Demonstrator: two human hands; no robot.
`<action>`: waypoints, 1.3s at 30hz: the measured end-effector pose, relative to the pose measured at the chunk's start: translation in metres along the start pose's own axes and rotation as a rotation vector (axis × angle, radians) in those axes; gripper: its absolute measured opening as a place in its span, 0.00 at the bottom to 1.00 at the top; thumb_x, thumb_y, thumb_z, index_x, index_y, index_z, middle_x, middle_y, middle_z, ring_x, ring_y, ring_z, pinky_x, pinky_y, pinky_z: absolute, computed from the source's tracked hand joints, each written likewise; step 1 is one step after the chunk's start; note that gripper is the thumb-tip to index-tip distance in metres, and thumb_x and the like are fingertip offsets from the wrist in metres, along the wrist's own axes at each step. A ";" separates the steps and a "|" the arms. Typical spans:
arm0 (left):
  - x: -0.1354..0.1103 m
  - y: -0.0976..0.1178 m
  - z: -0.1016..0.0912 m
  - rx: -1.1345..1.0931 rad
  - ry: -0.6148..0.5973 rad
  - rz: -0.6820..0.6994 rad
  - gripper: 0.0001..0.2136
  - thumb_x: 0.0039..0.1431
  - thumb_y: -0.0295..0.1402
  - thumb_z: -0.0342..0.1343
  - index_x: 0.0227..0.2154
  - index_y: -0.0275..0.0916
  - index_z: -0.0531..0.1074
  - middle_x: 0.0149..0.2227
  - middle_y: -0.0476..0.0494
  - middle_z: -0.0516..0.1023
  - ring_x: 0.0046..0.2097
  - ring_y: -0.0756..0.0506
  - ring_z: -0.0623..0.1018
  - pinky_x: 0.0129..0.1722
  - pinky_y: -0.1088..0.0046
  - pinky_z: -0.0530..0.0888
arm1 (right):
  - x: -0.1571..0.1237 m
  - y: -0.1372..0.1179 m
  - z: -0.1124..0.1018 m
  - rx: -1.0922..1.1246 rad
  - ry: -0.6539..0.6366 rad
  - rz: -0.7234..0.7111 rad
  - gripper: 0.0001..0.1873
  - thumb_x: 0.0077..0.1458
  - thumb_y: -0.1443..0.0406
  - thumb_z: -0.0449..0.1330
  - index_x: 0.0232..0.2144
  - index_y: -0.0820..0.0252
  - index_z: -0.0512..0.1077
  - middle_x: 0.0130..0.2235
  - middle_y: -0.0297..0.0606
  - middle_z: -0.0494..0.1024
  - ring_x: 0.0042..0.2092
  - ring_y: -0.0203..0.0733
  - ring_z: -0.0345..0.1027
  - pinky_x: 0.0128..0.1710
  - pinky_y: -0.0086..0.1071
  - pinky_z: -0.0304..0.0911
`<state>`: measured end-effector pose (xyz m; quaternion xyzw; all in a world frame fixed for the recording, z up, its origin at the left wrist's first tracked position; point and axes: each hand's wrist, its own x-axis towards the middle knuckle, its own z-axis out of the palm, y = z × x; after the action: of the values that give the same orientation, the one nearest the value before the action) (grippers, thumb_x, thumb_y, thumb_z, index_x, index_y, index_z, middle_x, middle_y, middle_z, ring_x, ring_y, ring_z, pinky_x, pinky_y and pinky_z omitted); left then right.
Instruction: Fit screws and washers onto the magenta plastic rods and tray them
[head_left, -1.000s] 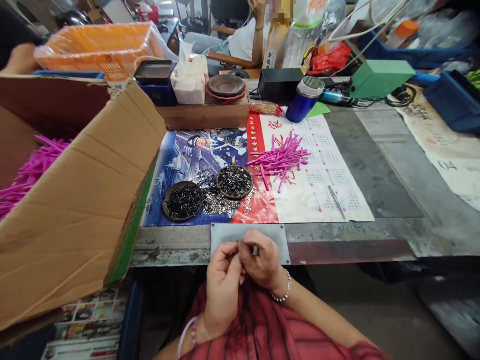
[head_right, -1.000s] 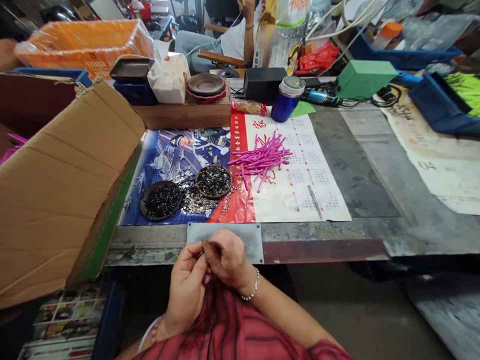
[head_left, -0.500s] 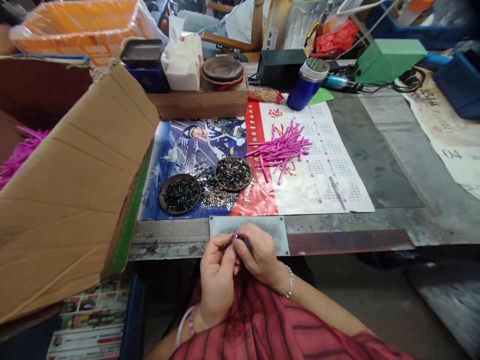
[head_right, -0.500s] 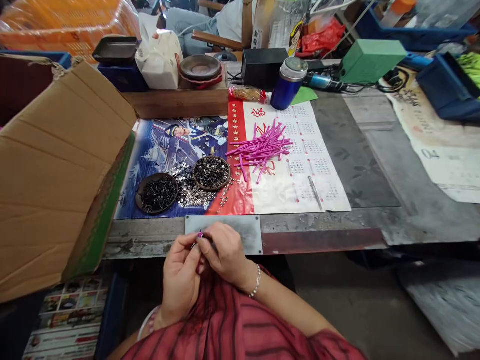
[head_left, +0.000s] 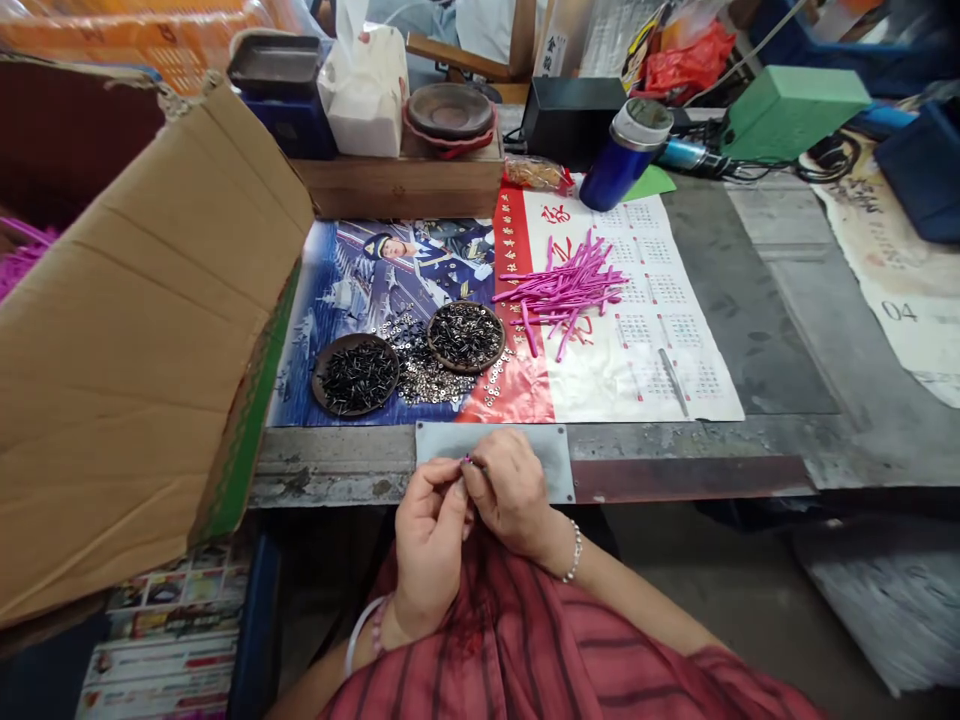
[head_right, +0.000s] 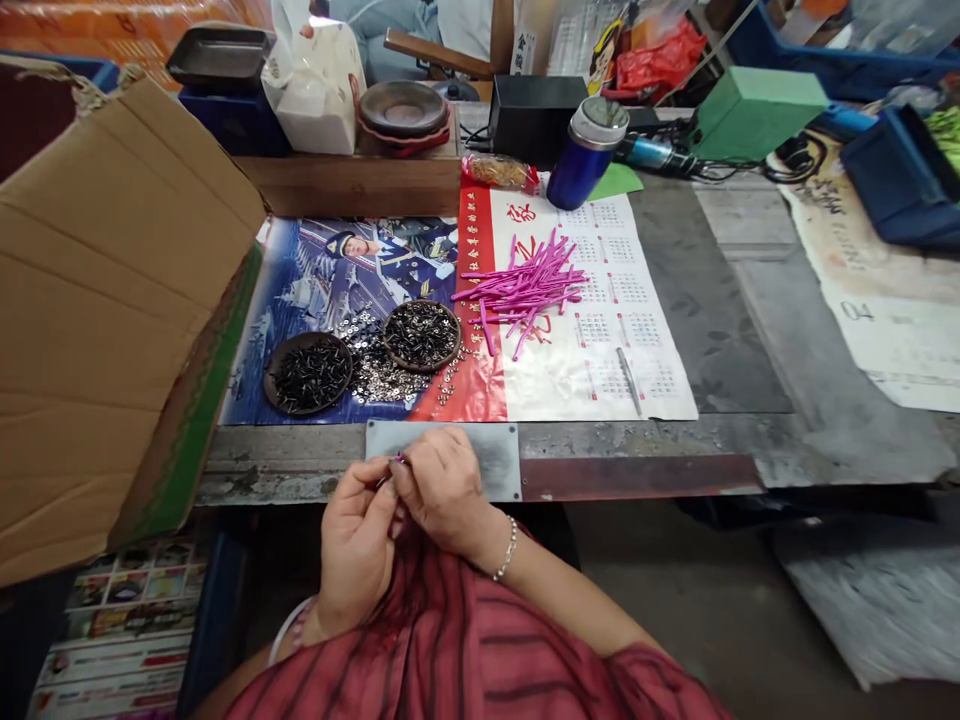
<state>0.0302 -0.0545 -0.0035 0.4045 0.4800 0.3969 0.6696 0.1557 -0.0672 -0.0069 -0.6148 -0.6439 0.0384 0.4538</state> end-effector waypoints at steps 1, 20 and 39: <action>0.000 -0.001 0.000 0.006 0.005 0.009 0.13 0.58 0.43 0.67 0.37 0.38 0.76 0.35 0.46 0.78 0.30 0.51 0.74 0.28 0.80 0.71 | 0.000 -0.001 0.001 -0.062 0.001 -0.019 0.14 0.71 0.66 0.47 0.31 0.56 0.65 0.28 0.36 0.70 0.32 0.43 0.61 0.36 0.39 0.59; 0.011 0.028 -0.016 0.910 -0.284 0.739 0.07 0.68 0.24 0.54 0.42 0.38 0.75 0.36 0.45 0.78 0.37 0.48 0.80 0.40 0.75 0.76 | -0.013 0.015 -0.034 0.704 -0.200 0.648 0.23 0.69 0.47 0.52 0.34 0.57 0.74 0.32 0.37 0.77 0.32 0.41 0.74 0.34 0.34 0.71; 0.002 0.026 -0.026 1.076 -0.321 0.830 0.04 0.69 0.25 0.53 0.39 0.38 0.71 0.34 0.46 0.75 0.34 0.47 0.78 0.37 0.72 0.75 | -0.011 0.000 -0.034 0.171 -0.339 0.266 0.11 0.67 0.67 0.53 0.29 0.56 0.63 0.29 0.33 0.68 0.31 0.38 0.63 0.32 0.31 0.60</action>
<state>0.0019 -0.0392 0.0142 0.8836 0.3108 0.2623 0.2321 0.1752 -0.0937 0.0066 -0.6382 -0.6188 0.2550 0.3806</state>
